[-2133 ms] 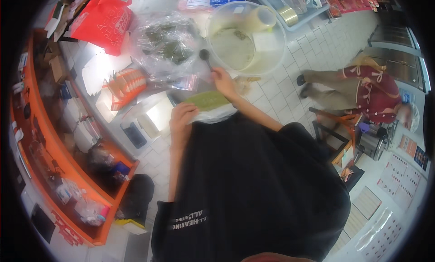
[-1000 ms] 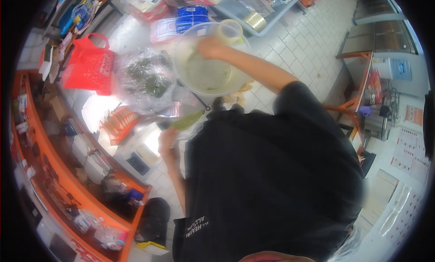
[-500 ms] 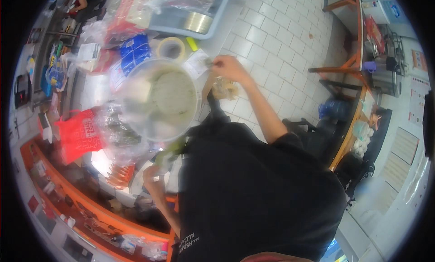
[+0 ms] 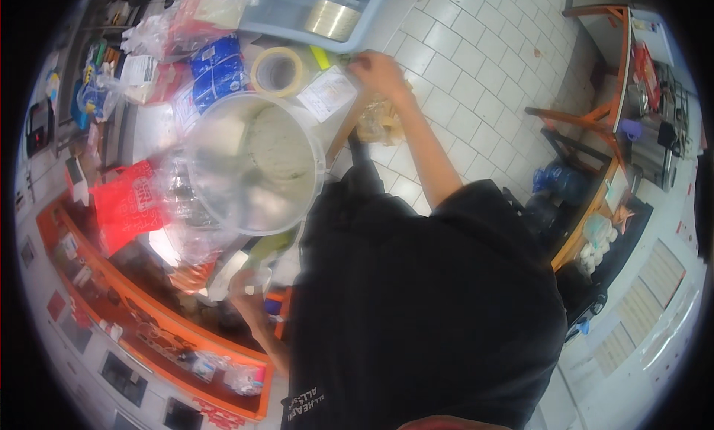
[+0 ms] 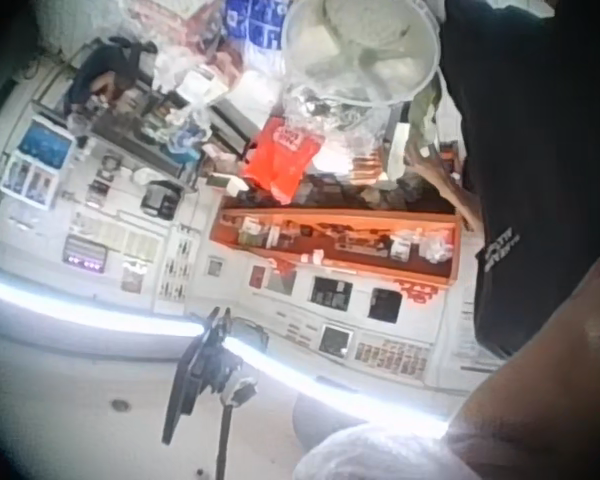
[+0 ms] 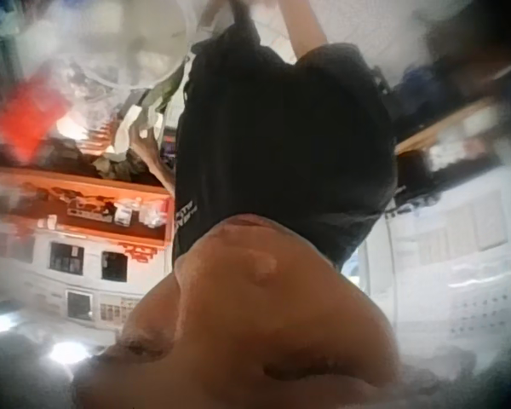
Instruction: The person scoops green paste from a large container into a plastic bag, stirs the remaining paste with a spoon, and then places strips of adhesive bandages into a small box.
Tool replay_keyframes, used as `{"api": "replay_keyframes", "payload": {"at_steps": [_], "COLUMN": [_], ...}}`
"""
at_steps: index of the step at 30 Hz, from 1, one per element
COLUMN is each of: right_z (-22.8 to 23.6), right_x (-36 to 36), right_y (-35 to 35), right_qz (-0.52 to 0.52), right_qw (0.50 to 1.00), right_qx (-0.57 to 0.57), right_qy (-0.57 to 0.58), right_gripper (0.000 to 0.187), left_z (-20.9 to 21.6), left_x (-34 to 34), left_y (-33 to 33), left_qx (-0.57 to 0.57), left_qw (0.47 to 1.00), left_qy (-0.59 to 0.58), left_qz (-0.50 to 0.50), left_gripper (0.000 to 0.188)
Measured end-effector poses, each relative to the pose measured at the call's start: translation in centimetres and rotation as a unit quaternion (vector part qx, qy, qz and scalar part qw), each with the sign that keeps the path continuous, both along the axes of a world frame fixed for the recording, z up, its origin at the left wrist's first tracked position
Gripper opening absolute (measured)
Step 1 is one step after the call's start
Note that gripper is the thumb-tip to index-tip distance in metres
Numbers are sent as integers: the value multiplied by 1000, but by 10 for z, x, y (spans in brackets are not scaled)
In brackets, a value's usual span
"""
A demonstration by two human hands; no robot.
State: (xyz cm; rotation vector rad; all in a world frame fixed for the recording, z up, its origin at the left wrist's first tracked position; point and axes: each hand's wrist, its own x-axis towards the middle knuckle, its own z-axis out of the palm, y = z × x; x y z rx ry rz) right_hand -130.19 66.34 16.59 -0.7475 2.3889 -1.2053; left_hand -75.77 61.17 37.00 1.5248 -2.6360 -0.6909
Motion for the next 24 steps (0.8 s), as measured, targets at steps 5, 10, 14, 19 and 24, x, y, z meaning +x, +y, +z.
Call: {"api": "replay_keyframes", "payload": {"at_steps": [5, 10, 14, 19, 24], "right_z": [-12, -7, 44, 169, 207], "right_x": [74, 185, 206, 223, 320], "right_y": [94, 204, 195, 99, 15], "right_qz": [-59, 201, 123, 340, 530], "right_qw": [970, 879, 857, 902, 843], "right_qx": [-45, 74, 195, -29, -84], "right_qy": [-229, -426, -460, -263, -37], "right_gripper": [41, 50, 40, 26, 21], "left_z": [12, 20, -3, -22, -39], "left_x": [-16, 1, 16, 29, 38], "left_y": [-1, 21, 16, 18, 16], "left_qx": [-11, 46, -1, -106, -111], "left_qw": [1000, 995, 997, 979, 959], "left_qy": [-8, 21, 66, 168, 253], "left_qz": [15, 84, 50, -37, -58], "left_gripper": [23, 41, 28, 19, 18]}}
